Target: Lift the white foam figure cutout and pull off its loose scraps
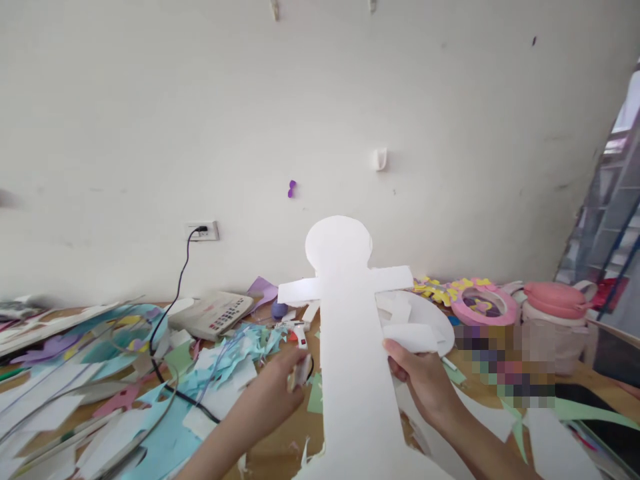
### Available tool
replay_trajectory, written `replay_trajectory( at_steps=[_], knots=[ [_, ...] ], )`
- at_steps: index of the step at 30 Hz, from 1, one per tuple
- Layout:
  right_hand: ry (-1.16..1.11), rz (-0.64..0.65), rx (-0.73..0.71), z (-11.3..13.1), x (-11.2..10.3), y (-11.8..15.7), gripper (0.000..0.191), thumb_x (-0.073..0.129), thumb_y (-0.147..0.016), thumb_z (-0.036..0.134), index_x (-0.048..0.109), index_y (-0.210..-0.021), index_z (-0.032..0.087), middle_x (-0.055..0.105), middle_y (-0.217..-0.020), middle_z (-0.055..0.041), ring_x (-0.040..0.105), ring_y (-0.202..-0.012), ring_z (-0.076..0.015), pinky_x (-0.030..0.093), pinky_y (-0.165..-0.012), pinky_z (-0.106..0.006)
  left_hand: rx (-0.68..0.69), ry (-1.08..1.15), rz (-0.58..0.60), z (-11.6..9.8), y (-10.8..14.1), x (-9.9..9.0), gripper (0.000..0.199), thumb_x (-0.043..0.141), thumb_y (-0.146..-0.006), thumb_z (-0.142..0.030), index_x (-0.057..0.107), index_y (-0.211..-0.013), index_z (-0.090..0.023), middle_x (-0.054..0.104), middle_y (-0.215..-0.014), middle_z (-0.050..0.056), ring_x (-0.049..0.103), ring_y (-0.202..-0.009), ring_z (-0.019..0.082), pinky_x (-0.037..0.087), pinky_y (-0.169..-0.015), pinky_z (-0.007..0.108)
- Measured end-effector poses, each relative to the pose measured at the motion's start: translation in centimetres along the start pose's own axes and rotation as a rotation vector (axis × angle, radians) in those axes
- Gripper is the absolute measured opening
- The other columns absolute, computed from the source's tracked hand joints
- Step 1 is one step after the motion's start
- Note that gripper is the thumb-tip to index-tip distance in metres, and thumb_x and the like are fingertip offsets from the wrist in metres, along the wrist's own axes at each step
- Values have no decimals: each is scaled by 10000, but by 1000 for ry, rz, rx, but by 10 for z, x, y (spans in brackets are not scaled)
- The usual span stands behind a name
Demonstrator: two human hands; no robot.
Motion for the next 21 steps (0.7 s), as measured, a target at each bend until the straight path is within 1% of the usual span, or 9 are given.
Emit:
replay_trajectory(
  at_steps=[3,5,7,9,11,13,15,18,21],
  knots=[
    [1,-14,-1,4,-1,2,385,767,-530,413,446,-445,218,407,-431,57,319,-451,-87,266,-462,-260,-47,264,-139,-34,-1,-42,406,535,-650,-172,638,-1036,-244,696,-1074,43,641,-958,261,499,-775,329],
    [-2,-29,-8,9,-2,4,394,775,-521,399,432,-441,222,400,-434,61,313,-455,-86,269,-462,-259,6,512,-292,-56,1,-63,265,525,-685,-178,652,-908,-243,690,-1039,25,625,-981,241,472,-795,303],
    [-6,-42,-17,13,-3,6,395,782,-516,385,425,-452,228,388,-438,68,304,-457,-86,267,-457,-259,26,754,-399,-71,4,-73,104,612,-711,-210,659,-798,-243,683,-1055,19,602,-1053,241,458,-834,288],
    [-6,-44,-15,16,-3,8,387,787,-511,371,429,-463,232,388,-441,69,313,-458,-91,272,-455,-264,24,962,-429,-79,8,-72,41,710,-710,-248,675,-729,-240,676,-1068,11,570,-1121,234,445,-880,273],
    [-9,-53,-3,18,-3,11,372,792,-497,361,446,-465,230,401,-438,66,332,-455,-97,283,-453,-268,20,1053,-362,-81,10,-65,87,776,-674,-251,695,-660,-222,680,-978,14,581,-1058,212,443,-866,253],
    [-25,-82,-10,21,-1,14,355,792,-495,349,461,-466,224,414,-437,63,342,-456,-97,284,-454,-266,0,1055,-245,-79,11,-56,116,800,-631,-206,692,-592,-199,665,-807,13,591,-867,167,442,-771,227],
    [-52,-119,-29,26,1,19,335,788,-501,339,476,-478,219,418,-442,65,335,-458,-93,280,-457,-261,-51,1063,-164,-76,12,-49,127,790,-604,-137,678,-579,-192,642,-693,-1,547,-716,125,411,-671,204],
    [-75,-128,-36,30,4,25,353,791,-501,323,454,-475,223,392,-438,76,312,-452,-85,269,-456,-260,-110,1169,-150,-74,12,-47,225,732,-560,-13,637,-627,-205,607,-633,-28,524,-689,116,391,-634,185],
    [-72,-124,-27,30,5,27,366,796,-498,320,444,-468,224,388,-433,76,312,-448,-82,268,-456,-260,-96,1363,-96,-80,12,-44,291,670,-495,54,556,-600,-193,543,-649,-38,505,-677,110,404,-611,183]
  ],
)
Point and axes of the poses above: each hand's wrist, its own y-axis away from the middle knuckle, its own x-axis out of the palm, z = x × y, the point moved 4 cm from there along -y, towards the middle knuckle
